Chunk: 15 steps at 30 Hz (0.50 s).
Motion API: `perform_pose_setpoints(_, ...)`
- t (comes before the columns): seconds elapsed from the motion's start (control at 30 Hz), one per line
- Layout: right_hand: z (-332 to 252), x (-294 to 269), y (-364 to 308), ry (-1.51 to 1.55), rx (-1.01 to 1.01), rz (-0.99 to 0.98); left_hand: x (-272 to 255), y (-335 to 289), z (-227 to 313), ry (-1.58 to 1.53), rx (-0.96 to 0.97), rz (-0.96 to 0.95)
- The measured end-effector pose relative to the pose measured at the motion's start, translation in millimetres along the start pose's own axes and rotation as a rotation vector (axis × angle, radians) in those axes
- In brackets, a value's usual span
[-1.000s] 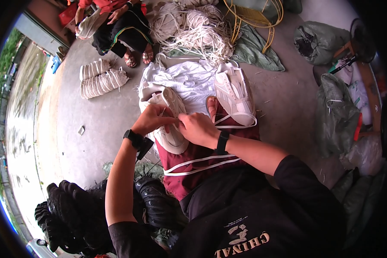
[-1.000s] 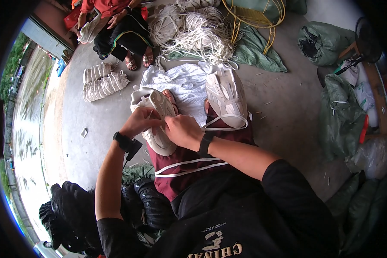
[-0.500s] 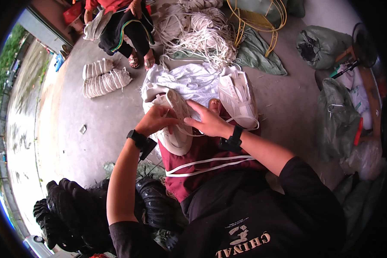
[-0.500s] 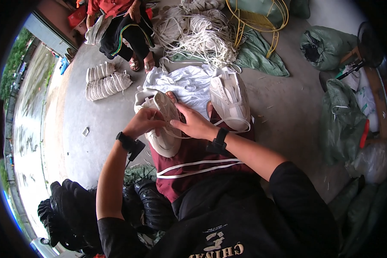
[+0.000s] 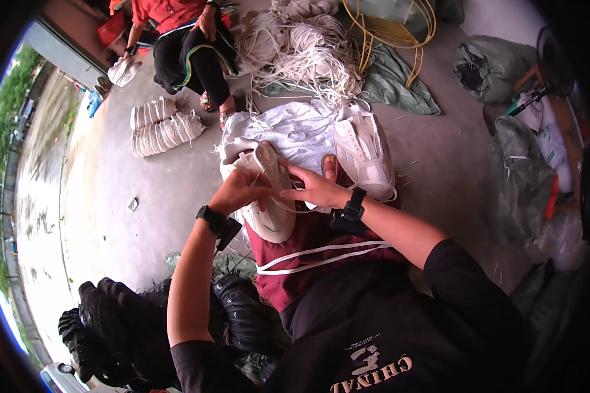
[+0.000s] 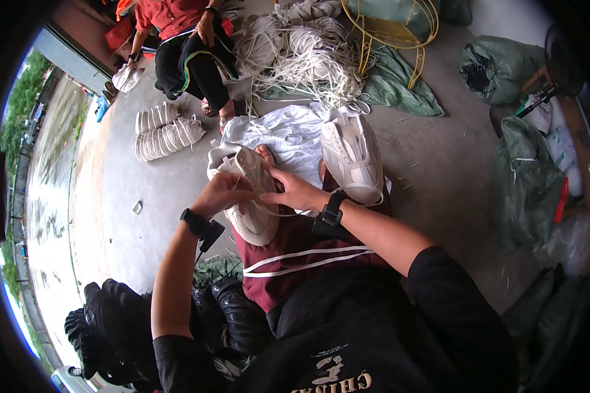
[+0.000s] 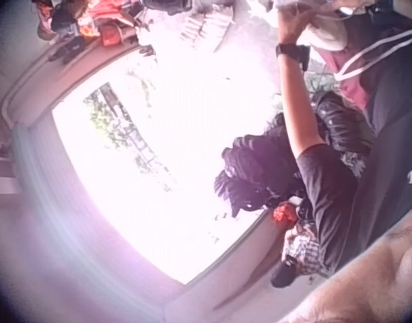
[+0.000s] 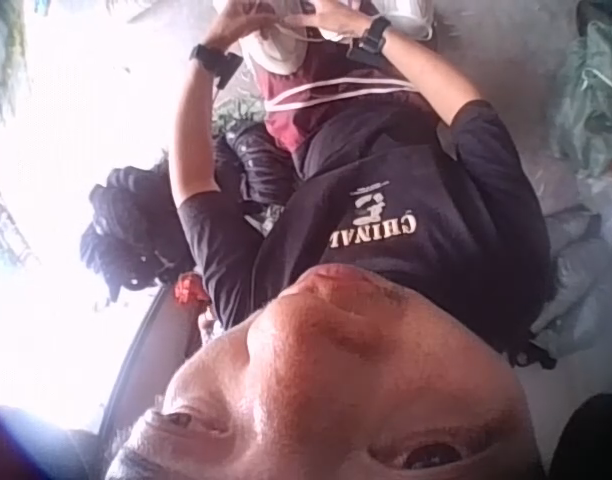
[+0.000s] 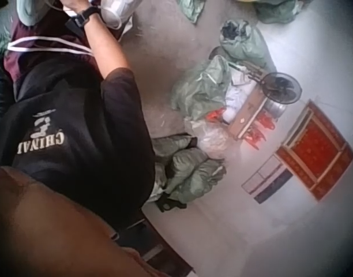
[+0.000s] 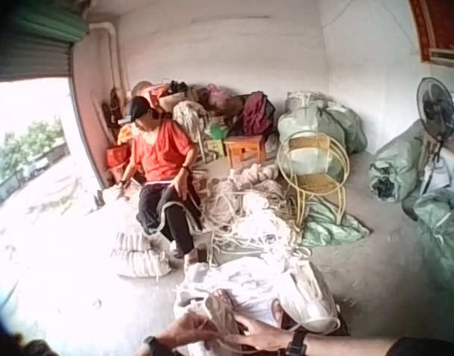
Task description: Lacing a pair of white shoes.
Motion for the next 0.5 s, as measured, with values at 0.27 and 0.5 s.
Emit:
perform_pose_setpoints(0.27,-3.9,-2.5,-3.5,-0.073,-0.046,0.021,1.7,3.1,6.3,0.015,-0.011,-0.022)
perform_pose_setpoints(0.5,-0.4,1.0,-3.3,-0.149,-0.104,0.058,0.3,2.9,1.5,-0.055,0.009,-0.016)
Point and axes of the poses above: each hand's wrist, its own y-axis towards the middle knuckle, its own x-axis out of the palm, z = x × y, the point moved 7 cm from there along y, towards the middle knuckle, and after that the axes turned 10 degrees about y, right-handed, at the moved point
